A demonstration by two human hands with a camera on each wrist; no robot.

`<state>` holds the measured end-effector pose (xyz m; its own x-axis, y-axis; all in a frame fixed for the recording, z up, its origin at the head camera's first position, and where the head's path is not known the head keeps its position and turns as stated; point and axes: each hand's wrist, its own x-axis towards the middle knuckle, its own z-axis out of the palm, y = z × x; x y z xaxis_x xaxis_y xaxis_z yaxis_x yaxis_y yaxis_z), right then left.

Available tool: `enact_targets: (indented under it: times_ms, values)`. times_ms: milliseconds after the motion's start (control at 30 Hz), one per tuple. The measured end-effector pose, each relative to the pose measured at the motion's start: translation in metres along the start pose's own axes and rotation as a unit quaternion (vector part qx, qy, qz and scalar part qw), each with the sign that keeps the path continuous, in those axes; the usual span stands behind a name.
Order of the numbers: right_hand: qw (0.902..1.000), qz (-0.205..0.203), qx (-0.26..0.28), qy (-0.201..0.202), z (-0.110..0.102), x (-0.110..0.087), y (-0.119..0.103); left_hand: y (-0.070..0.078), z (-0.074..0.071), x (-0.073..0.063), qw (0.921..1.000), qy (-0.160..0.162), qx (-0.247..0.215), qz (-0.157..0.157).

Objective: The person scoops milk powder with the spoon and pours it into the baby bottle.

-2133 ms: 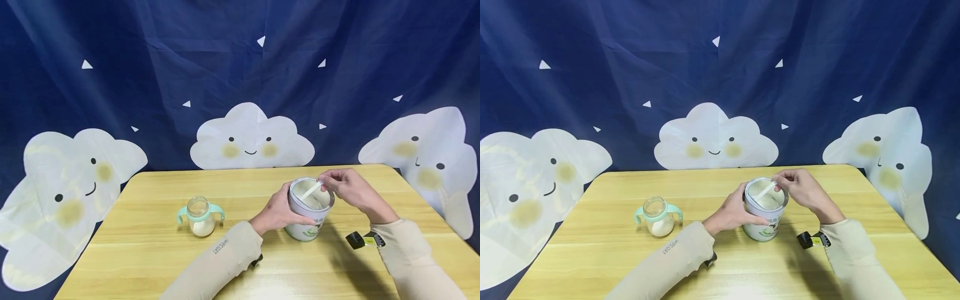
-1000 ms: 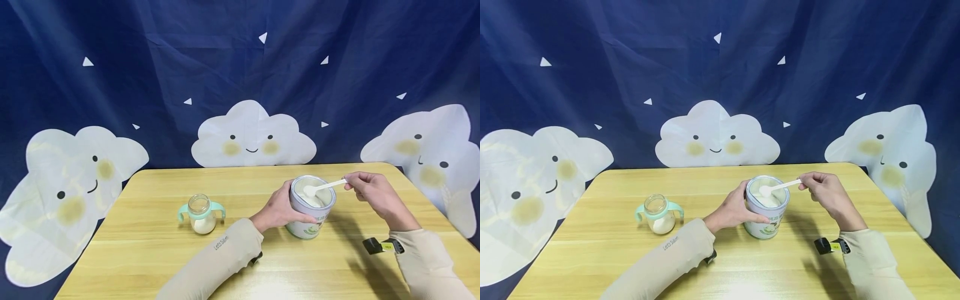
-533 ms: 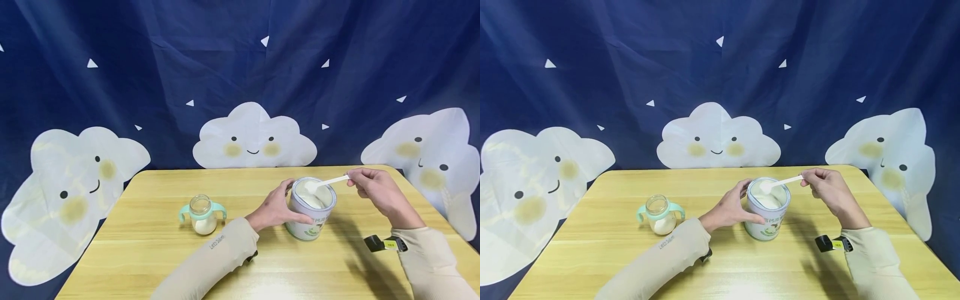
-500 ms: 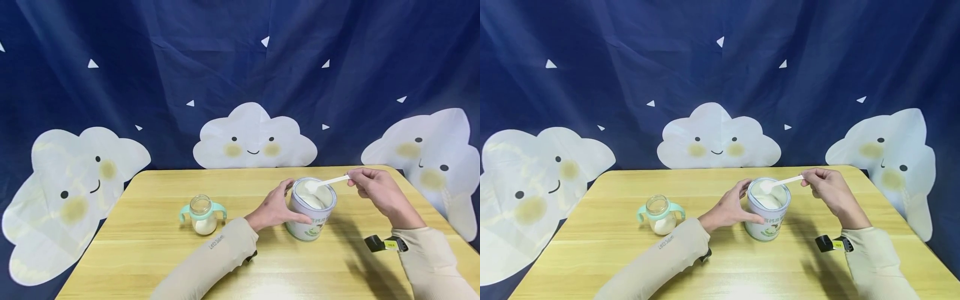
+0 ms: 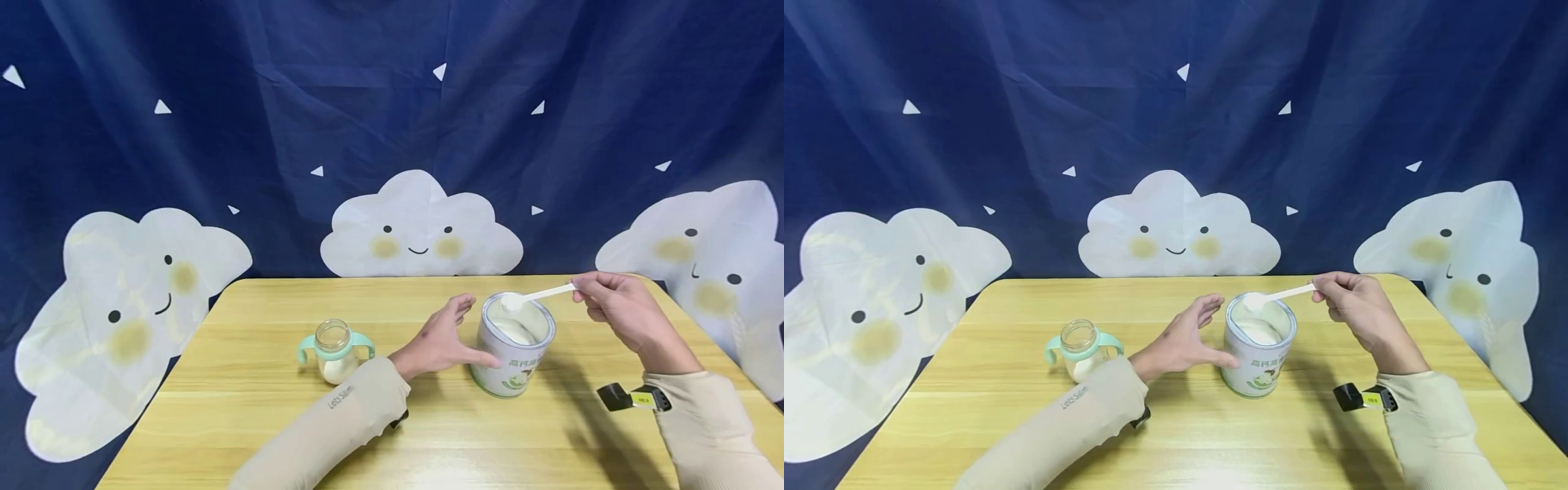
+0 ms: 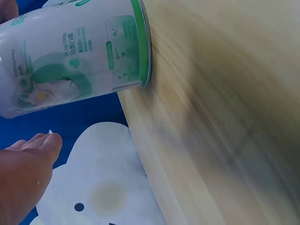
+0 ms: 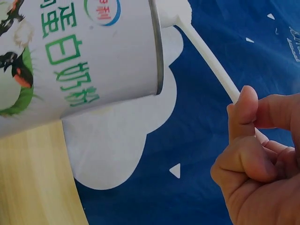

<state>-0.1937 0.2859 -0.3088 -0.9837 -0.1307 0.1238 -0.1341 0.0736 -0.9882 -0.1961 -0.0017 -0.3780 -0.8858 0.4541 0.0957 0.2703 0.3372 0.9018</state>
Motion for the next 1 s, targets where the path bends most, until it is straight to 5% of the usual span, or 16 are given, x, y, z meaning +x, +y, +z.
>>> enact_targets:
  times_ms: [1000]
  values:
    - [0.9999, 0.01, 0.003, -0.001, 0.036, 0.009, -0.01, -0.002, -0.039, -0.016, 0.9997, 0.019, -0.009, 0.01]
